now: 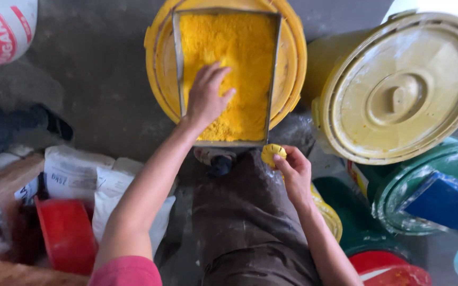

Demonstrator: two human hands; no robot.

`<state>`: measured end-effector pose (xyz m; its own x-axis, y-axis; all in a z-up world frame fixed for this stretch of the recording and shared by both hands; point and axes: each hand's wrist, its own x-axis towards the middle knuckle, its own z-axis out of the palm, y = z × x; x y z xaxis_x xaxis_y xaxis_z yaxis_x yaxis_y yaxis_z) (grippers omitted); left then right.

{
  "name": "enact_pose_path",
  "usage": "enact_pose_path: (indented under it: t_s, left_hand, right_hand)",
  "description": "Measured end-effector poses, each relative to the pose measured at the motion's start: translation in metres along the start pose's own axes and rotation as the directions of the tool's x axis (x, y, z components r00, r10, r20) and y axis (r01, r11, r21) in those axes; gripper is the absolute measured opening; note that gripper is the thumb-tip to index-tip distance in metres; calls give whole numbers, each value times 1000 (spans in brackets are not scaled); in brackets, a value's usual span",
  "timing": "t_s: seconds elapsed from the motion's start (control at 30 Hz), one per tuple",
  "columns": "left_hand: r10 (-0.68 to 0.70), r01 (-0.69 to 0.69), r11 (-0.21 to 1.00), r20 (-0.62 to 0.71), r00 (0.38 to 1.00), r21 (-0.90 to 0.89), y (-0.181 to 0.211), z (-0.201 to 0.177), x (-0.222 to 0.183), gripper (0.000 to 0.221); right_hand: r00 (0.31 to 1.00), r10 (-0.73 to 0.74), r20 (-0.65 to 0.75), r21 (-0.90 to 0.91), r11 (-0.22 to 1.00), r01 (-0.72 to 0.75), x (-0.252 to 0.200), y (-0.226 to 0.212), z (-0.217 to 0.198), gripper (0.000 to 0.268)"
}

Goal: Manually shaping yellow dough balls into decorative patterns and coating them before placing them on a baking tray.

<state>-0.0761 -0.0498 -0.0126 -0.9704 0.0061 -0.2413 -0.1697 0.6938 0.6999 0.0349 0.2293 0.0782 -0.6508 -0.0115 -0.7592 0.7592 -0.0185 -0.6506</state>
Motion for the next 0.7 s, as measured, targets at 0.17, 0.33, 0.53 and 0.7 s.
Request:
enact_pose_path:
  t_s: [0.17,0.33,0.53,0.7]
  left_hand:
    - [267,-355,885,298,917,300,-2,30,-50,56]
    - [325,-354,812,143,935,464,-5,46,-32,53]
    - [344,-396,791,196,918,466,-26,78,-34,75]
    - [291,-357,830,213,933,428,-24,29,-4,60]
  right_hand:
    - [997,-28,78,34,999,25,-2,16,29,22]
    - [998,-36,57,-58,998,40,5,12,44,22]
    - [994,-107,4,-89,990,107,9,-12,59,19]
    - [984,-170,-43,-89,982,166,19,-9,56,17]
